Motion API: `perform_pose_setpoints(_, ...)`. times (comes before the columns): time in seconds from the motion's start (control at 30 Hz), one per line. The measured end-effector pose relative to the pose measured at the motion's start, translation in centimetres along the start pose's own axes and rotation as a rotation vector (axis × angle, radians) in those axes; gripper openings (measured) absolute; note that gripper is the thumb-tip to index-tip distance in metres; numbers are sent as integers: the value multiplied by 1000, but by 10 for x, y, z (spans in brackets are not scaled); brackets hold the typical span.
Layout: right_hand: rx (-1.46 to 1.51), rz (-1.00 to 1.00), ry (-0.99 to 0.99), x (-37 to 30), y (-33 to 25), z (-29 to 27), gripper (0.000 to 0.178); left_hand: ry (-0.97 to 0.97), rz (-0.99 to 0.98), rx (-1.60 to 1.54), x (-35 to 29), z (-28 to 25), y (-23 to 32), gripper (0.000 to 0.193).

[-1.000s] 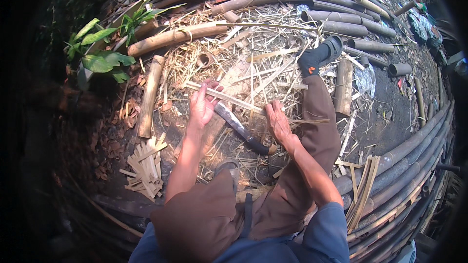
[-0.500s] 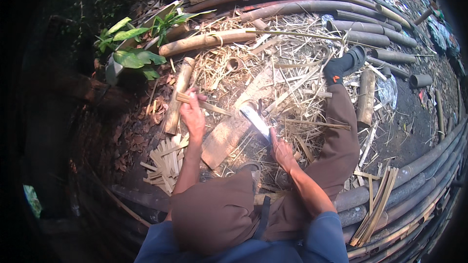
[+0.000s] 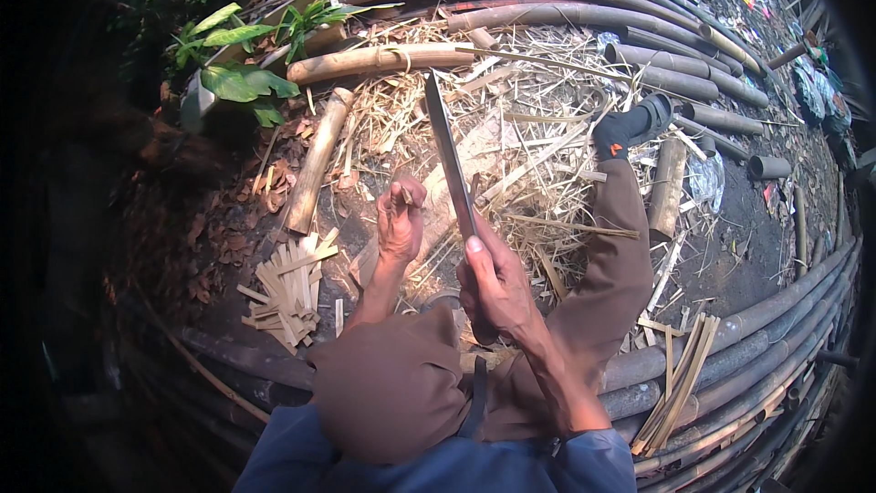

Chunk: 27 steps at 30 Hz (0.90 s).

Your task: The person sits on the ground and uses a machete to split bamboo poles into thin strips. They repeatedly position bamboo pieces on a wooden block, strike them with the machete, and separate the resulting strips.

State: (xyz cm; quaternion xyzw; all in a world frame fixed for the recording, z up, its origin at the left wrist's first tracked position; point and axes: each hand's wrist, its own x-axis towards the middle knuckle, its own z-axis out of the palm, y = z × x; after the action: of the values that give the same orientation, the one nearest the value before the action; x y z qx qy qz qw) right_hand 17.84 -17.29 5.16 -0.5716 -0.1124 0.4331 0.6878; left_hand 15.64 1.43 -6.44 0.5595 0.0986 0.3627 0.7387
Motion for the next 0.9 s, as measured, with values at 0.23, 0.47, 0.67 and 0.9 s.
perform_pose_setpoints(0.23,159,91,-71,8,2,10,35,-143,14,29,-10,12,3,52)
perform_pose_setpoints(0.47,171,88,-78,7,0,7,37,-122,-85,-84,-15,18,-6,44)
perform_pose_setpoints(0.67,126,84,-65,7,-1,7,36,-123,-94,-74,-14,20,-4,44)
perform_pose_setpoints(0.9,150,70,-62,7,3,6,37,-146,-86,-85,-14,22,-9,43)
